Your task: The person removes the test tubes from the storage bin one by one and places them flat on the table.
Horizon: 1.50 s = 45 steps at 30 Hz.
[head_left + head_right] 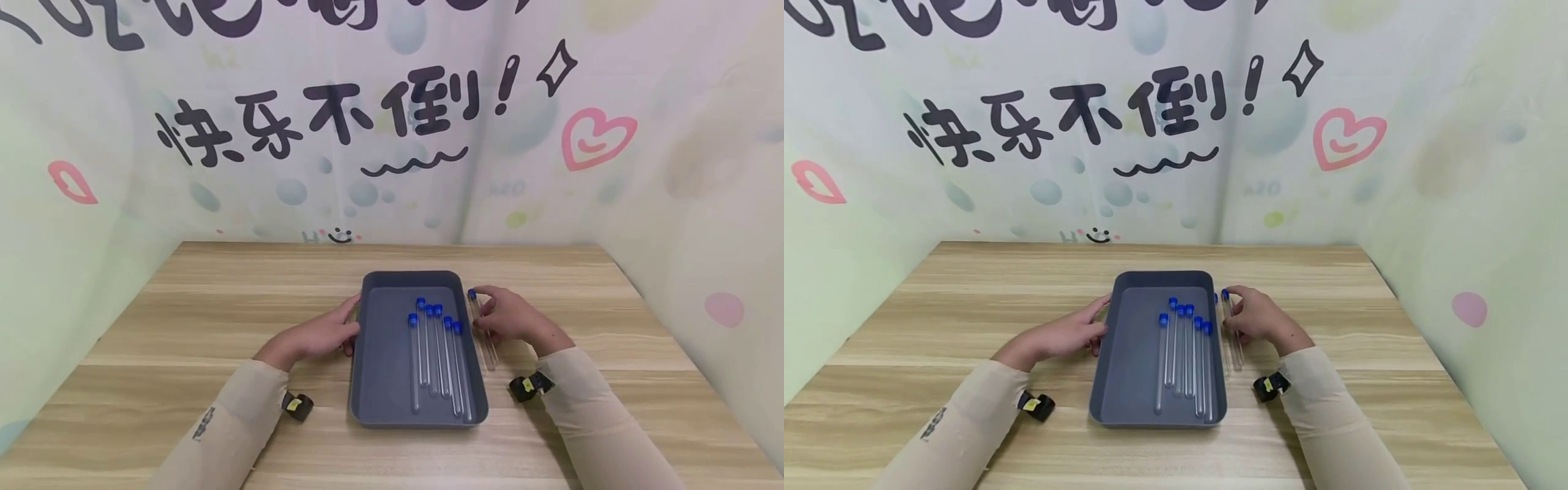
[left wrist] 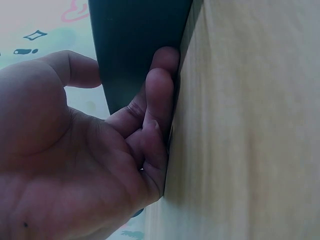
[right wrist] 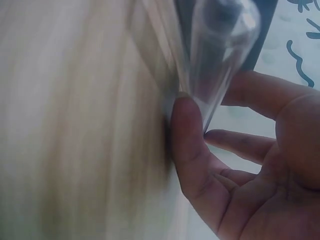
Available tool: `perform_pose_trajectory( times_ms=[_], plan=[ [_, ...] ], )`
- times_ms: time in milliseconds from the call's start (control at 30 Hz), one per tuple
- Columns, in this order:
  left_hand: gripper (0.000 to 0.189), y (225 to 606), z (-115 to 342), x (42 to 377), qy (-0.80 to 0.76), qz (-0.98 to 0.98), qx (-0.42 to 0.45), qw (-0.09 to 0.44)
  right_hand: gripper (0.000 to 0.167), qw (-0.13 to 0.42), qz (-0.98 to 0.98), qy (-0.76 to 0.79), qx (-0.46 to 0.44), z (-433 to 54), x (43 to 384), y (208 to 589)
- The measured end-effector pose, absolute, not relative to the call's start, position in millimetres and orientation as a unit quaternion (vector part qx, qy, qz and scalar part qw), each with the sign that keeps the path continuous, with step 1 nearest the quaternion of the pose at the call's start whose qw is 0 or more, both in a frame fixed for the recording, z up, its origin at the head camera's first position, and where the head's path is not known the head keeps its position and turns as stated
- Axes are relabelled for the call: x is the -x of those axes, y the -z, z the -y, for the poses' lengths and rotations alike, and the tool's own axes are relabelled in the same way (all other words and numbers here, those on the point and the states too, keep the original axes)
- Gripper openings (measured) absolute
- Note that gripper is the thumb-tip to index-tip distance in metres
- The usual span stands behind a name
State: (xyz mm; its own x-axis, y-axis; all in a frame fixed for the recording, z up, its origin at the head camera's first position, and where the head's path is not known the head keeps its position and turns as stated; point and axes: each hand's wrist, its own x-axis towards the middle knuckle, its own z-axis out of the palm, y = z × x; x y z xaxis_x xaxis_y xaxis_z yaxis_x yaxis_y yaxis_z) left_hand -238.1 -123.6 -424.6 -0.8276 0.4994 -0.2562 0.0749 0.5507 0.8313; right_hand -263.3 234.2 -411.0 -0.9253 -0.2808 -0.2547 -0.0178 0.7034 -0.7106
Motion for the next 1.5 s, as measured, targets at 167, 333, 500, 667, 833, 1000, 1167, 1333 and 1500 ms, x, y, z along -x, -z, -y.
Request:
perform_pose_trajectory(
  times_ms=[167,333,500,667,833,1000,1167,1333,1500],
  plan=[
    [0.073,424.1,123.2,238.0,-0.440,-0.848,-0.167,0.242,0.072,0.176,-0.908,0.372,0.085,-234.4,262.9,411.3],
    [0.073,423.7,122.8,238.0,-0.438,-0.849,-0.168,0.243,0.073,0.181,-0.903,0.380,0.082,-234.7,262.8,412.0],
    [0.074,424.5,122.7,238.4,-0.441,-0.848,-0.171,0.239,0.072,0.180,-0.903,0.382,0.078,-234.7,262.8,412.3],
    [0.077,424.8,122.8,238.1,-0.441,-0.850,-0.160,0.241,0.072,0.169,-0.901,0.390,0.086,-235.6,263.3,412.9],
    [0.077,424.3,122.9,237.7,-0.438,-0.852,-0.160,0.240,0.066,0.138,-0.913,0.375,0.088,-238.9,265.7,412.1],
    [0.077,424.3,123.3,238.0,-0.436,-0.853,-0.163,0.237,0.061,0.095,-0.927,0.350,0.096,-239.8,265.9,409.3],
    [0.076,423.5,123.0,237.2,-0.435,-0.853,-0.163,0.237,0.057,0.085,-0.921,0.370,0.084,-237.3,262.8,403.7],
    [0.076,422.7,122.8,237.1,-0.433,-0.854,-0.161,0.238,0.052,0.068,-0.919,0.380,0.082,-236.7,259.0,397.5],
    [0.076,423.2,123.3,237.6,-0.435,-0.853,-0.162,0.240,0.051,0.056,-0.916,0.387,0.088,-234.8,256.8,393.0]
  ],
)
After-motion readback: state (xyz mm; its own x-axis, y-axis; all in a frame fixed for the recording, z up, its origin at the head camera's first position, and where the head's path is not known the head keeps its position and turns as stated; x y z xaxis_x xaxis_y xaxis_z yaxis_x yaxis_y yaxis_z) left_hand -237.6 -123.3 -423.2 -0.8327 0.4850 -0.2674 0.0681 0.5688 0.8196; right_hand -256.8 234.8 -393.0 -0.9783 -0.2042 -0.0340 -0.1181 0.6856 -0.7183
